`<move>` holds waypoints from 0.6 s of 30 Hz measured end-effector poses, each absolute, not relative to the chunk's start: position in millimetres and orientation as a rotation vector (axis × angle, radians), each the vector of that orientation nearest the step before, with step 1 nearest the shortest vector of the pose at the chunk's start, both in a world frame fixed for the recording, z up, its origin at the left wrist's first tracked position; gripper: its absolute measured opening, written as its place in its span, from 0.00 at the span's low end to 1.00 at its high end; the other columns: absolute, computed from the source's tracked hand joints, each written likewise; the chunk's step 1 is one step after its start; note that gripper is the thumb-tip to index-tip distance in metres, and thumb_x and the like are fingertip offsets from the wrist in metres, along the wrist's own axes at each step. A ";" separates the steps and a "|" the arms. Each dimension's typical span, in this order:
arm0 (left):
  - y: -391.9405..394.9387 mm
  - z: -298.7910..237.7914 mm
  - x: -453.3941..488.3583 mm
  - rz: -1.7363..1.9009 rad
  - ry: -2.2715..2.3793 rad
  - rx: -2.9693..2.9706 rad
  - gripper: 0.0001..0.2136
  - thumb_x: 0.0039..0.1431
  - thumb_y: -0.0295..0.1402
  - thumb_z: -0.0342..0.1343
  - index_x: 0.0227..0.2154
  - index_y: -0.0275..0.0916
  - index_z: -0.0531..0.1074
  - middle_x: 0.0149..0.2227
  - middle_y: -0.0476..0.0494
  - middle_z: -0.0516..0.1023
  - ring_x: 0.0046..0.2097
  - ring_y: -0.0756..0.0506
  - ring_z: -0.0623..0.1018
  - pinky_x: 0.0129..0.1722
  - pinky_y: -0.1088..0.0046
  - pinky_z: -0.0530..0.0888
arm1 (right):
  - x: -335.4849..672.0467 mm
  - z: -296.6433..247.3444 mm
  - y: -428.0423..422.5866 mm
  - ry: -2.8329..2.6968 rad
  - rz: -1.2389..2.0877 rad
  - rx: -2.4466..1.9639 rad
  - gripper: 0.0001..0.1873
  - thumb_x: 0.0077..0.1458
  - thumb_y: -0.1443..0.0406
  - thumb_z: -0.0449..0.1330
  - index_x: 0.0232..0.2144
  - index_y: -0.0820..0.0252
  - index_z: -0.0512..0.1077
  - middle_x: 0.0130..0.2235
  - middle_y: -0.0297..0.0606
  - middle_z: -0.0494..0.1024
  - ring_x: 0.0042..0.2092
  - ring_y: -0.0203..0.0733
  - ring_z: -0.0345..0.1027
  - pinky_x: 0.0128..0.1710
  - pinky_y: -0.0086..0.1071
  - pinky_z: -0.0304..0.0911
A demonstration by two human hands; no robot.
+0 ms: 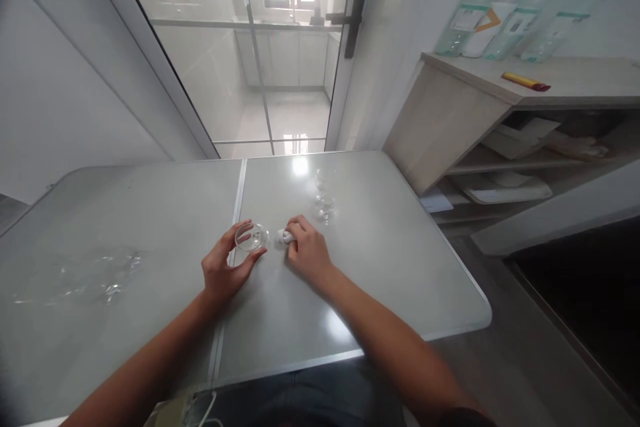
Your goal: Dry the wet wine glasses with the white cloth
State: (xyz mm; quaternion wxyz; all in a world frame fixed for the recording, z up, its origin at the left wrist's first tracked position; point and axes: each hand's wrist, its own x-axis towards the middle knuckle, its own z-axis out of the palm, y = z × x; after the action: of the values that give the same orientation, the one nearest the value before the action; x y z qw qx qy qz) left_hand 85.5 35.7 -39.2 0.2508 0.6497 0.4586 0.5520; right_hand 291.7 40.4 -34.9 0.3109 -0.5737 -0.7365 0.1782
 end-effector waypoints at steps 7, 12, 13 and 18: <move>45.2 -38.3 82.8 1.414 1.283 1.765 0.31 0.51 0.34 0.71 0.59 0.47 0.70 0.55 0.42 0.79 0.54 0.37 0.80 0.47 0.60 0.81 | 282.7 -12.9 22.4 -2.552 0.428 -1.379 0.35 0.54 0.68 0.54 0.64 0.43 0.63 0.68 0.37 0.63 0.36 0.41 0.73 0.36 0.34 0.64; 43.2 -33.7 89.5 1.390 1.196 1.620 0.31 0.50 0.34 0.71 0.58 0.46 0.71 0.54 0.41 0.79 0.55 0.36 0.79 0.48 0.58 0.81 | 272.7 -14.2 18.7 -2.652 0.442 -1.424 0.36 0.54 0.67 0.55 0.65 0.48 0.61 0.68 0.41 0.64 0.38 0.46 0.76 0.36 0.37 0.66; 43.1 -32.8 90.6 1.386 1.182 1.599 0.30 0.50 0.34 0.71 0.58 0.46 0.71 0.54 0.41 0.79 0.55 0.36 0.79 0.49 0.57 0.81 | 271.7 -15.1 18.0 -2.641 0.447 -1.445 0.35 0.54 0.67 0.55 0.65 0.48 0.62 0.68 0.41 0.64 0.38 0.46 0.76 0.36 0.37 0.66; 46.4 -32.5 88.7 1.392 1.176 1.736 0.35 0.53 0.36 0.69 0.63 0.47 0.64 0.66 0.37 0.65 0.62 0.34 0.72 0.53 0.55 0.80 | 272.2 -18.8 19.1 -2.550 0.447 -1.591 0.34 0.56 0.66 0.54 0.65 0.49 0.61 0.70 0.42 0.60 0.41 0.47 0.78 0.39 0.38 0.67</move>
State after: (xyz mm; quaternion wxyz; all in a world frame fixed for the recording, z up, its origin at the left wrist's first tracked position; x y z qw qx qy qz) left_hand 88.7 46.4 -32.5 0.3073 0.6564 0.4447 0.5262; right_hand 272.2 19.1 -18.8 0.0515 -0.5228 -0.8381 0.1470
